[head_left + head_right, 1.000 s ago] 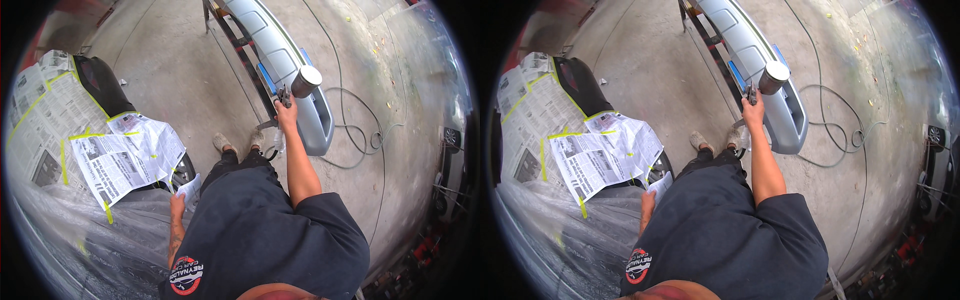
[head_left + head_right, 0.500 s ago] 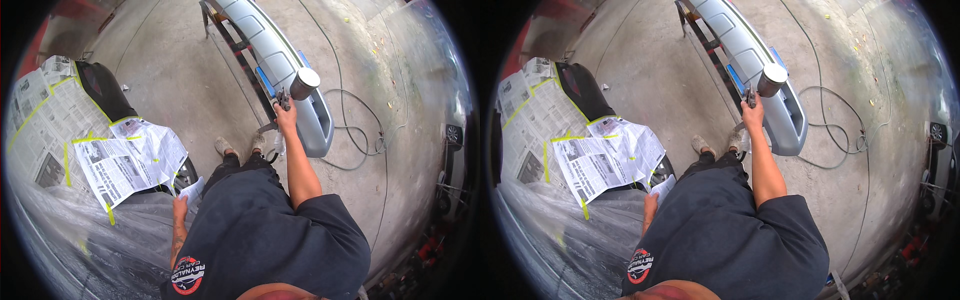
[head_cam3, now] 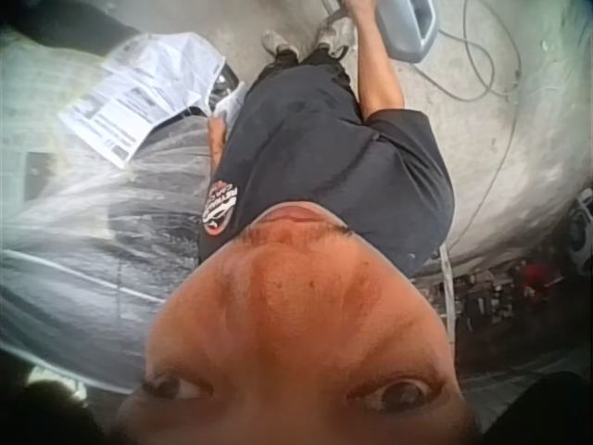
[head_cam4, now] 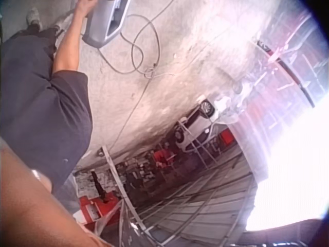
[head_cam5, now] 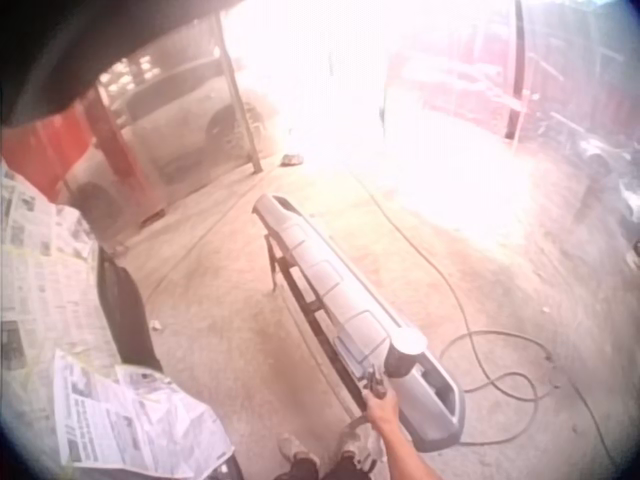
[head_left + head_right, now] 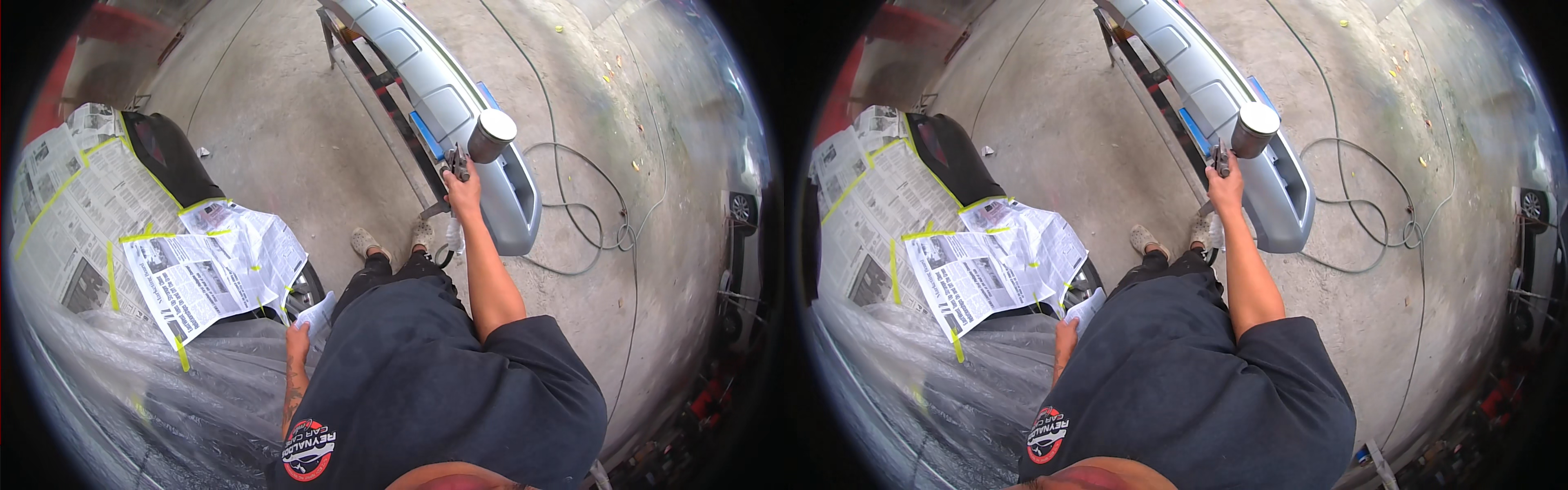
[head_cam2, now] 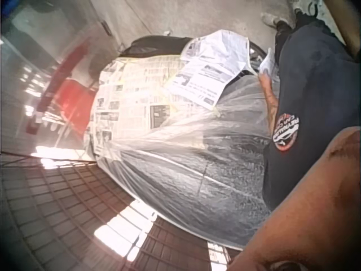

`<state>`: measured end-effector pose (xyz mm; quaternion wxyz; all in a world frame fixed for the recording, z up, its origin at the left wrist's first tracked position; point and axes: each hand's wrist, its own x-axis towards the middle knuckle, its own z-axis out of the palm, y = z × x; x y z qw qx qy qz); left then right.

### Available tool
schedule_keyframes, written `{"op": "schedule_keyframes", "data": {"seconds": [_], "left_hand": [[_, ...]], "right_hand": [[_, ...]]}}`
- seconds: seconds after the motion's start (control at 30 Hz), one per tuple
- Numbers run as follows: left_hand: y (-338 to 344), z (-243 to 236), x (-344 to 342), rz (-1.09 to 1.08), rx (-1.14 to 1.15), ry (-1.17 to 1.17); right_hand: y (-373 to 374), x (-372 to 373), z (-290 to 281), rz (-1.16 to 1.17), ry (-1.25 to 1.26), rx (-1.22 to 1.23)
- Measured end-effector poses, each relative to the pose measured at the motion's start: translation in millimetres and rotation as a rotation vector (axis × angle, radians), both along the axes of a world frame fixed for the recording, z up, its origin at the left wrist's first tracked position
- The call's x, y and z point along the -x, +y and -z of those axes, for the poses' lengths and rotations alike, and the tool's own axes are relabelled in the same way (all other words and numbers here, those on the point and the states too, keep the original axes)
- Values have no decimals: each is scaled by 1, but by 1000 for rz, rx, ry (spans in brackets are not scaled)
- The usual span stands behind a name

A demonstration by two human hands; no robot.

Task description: Using a spray gun to apply paint to an automotive bumper cover and inspecting the finish.

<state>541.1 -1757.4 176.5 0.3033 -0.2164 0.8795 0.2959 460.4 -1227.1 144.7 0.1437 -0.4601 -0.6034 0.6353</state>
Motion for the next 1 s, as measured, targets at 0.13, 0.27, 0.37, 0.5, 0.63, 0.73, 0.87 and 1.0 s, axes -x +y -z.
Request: {"op": "schedule_keyframes", "data": {"seconds": [0.13,0.27,0.37,0.5,0.63,0.73,0.87,1.0], "left_hand": [[14,-11,3,-6,-4,-1],[20,-16,4,4,9,-1],[26,-22,5,45,53,11],[33,-27,5,8,2,-2],[30,-24,6,37,6,1],[29,-23,5,31,11,0],[34,-27,6,17,15,-17],[26,-19,4,24,2,-39]], "right_hand": [[2,0,-4,-8,10,8],[9,-2,25,-31,37,-157],[7,-2,18,-22,53,-106],[5,-3,-14,15,-65,130],[8,-8,12,-9,21,-74],[7,-9,10,-26,1,-76],[3,-11,14,-28,-2,-78],[0,-15,7,-61,12,-47]]}}
